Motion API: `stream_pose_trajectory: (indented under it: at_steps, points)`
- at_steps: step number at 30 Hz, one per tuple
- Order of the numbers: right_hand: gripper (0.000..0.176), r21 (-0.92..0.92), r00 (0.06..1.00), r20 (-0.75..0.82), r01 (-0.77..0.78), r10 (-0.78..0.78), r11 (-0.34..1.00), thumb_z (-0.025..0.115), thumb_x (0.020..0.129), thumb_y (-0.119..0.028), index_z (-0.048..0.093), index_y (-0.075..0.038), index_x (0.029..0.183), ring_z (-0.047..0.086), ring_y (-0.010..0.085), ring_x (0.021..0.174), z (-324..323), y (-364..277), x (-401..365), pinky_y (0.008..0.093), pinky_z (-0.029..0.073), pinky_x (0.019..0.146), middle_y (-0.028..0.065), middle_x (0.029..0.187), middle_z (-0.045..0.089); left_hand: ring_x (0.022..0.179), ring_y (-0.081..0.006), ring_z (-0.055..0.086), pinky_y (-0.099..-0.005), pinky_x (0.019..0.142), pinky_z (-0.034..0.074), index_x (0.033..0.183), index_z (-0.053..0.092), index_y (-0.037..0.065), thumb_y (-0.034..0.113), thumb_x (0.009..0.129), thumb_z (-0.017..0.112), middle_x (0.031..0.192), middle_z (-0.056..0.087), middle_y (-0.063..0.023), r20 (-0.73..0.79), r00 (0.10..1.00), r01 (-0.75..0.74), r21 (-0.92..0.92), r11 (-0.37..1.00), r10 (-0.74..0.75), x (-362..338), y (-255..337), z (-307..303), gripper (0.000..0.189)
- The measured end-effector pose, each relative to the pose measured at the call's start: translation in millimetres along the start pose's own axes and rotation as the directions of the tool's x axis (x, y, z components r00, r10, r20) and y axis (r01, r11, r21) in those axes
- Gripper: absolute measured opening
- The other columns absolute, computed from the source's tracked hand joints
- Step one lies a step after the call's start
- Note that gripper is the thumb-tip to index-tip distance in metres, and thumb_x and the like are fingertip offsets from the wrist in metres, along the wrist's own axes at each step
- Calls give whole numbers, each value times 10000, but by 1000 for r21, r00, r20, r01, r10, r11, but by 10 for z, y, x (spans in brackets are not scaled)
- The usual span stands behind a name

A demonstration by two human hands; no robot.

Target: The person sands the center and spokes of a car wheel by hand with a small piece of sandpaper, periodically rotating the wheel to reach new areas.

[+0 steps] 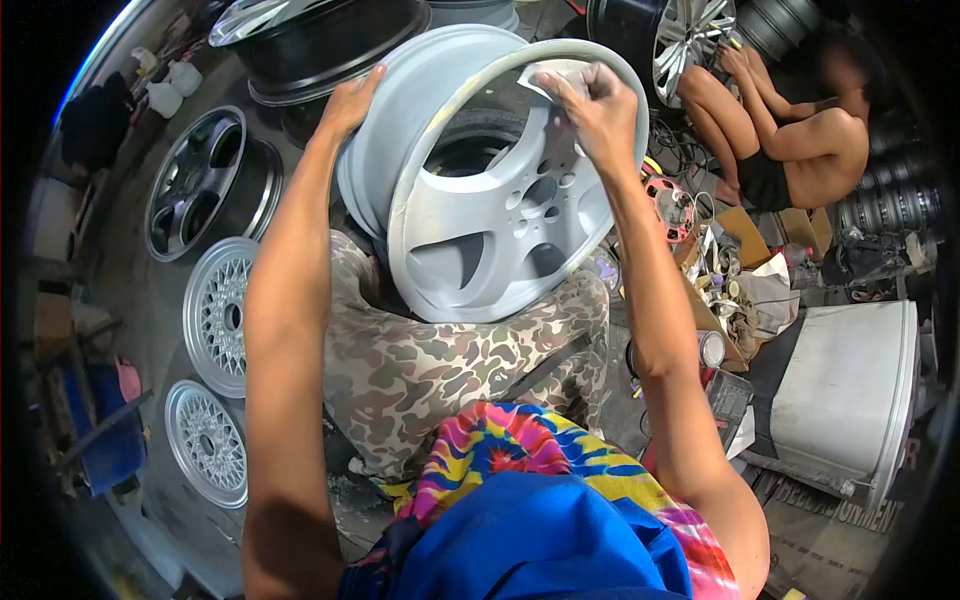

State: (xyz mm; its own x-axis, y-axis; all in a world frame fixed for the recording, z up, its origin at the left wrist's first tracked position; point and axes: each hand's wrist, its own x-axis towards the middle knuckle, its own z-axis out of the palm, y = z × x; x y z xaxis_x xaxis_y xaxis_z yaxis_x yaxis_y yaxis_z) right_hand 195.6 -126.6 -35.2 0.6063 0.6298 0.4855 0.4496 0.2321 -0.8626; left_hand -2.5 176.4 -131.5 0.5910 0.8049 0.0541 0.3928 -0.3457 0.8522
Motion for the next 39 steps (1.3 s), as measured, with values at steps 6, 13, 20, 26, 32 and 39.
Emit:
stream_pose_trajectory:
  at_steps: [6, 13, 20, 26, 32, 39]
  points:
    - [302, 38, 927, -15, -373, 374, 927, 875, 845, -204, 632, -50, 753, 575, 50, 485, -58, 357, -722, 196, 388, 423, 25, 638, 656, 1122, -213, 632, -321, 1019, 457, 1281, 686, -58, 677, 974, 558, 1220, 710, -179, 10, 1000, -5, -20, 1000, 5, 13, 4, 12, 808]
    - [273, 29, 992, 90, -86, 83, 996, 867, 856, -185, 649, -40, 780, 596, 55, 518, -131, -32, 80, 195, 419, 450, 24, 694, 678, 1113, -207, 635, -318, 1017, 459, 1289, 685, -49, 673, 976, 557, 1207, 715, -174, -12, 1000, -19, -24, 1000, 19, 42, -100, 31, 797]
    - [395, -179, 993, -64, -110, 100, 978, 897, 812, -234, 563, -58, 696, 530, 90, 524, 32, 520, -839, 283, 440, 496, 19, 616, 612, 1168, -295, 651, -383, 1036, 459, 1268, 689, -46, 735, 938, 536, 1204, 708, -263, -37, 998, -45, -34, 998, 43, 55, -75, 41, 862]
    - [427, -562, 889, -38, 358, -455, 746, 874, 810, -284, 539, -44, 699, 570, 240, 494, 89, 28, -47, 375, 453, 510, 96, 590, 589, 1141, -284, 659, -380, 1022, 468, 1264, 695, -38, 713, 945, 549, 1191, 715, -255, -44, 997, -67, -45, 997, 65, 26, -58, 41, 828]
    - [463, -253, 948, -313, -136, 52, 958, 885, 809, -317, 537, -41, 676, 501, 173, 486, 365, 441, -1042, 338, 441, 510, 89, 573, 572, 1127, -282, 666, -383, 1020, 471, 1271, 694, -29, 708, 950, 543, 1195, 713, -250, -16, 999, -47, -38, 998, 46, -56, 66, 4, 818]
    - [445, -643, 922, -10, 290, -387, 709, 867, 830, -281, 520, -40, 688, 512, 261, 472, 79, 100, -384, 352, 448, 494, 111, 588, 579, 1159, -303, 661, -398, 1030, 470, 1286, 682, -30, 732, 943, 525, 1203, 711, -252, -39, 997, -69, 67, 995, 72, 63, -64, 38, 851]
